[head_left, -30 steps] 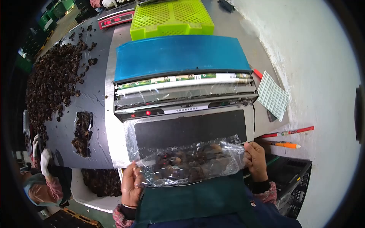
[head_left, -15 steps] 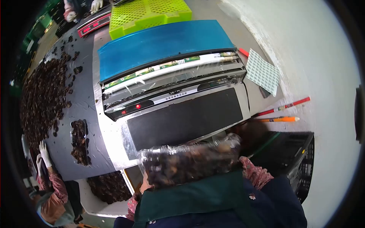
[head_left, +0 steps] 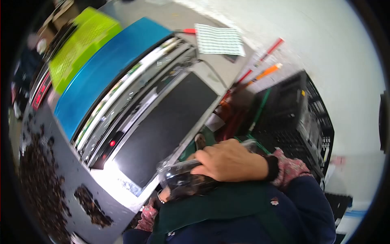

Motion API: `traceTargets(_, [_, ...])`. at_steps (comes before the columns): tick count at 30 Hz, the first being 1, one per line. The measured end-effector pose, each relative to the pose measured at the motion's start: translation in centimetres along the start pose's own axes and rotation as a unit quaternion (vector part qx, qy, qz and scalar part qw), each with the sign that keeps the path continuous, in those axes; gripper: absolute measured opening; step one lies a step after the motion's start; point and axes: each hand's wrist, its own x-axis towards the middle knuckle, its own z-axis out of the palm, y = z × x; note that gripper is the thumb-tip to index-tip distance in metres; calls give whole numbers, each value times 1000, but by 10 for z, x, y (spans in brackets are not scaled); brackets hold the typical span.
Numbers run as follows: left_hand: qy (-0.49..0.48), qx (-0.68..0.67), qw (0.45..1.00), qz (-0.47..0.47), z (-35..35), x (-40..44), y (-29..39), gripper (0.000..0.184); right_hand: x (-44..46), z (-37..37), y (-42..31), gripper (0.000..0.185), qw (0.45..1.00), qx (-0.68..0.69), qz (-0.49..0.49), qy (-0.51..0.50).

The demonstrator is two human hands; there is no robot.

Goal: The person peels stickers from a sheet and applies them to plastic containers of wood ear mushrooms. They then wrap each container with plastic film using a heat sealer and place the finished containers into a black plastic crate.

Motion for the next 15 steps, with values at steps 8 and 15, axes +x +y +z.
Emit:
traceTargets(8, [-46,-16,986,162,47,70,58,57,-80,-17,52,31,981,71,-1,183])
traceTargets(15, [-177,-217,957,71,182,148,60,79,-245,-101,118,29,962,6,163,219])
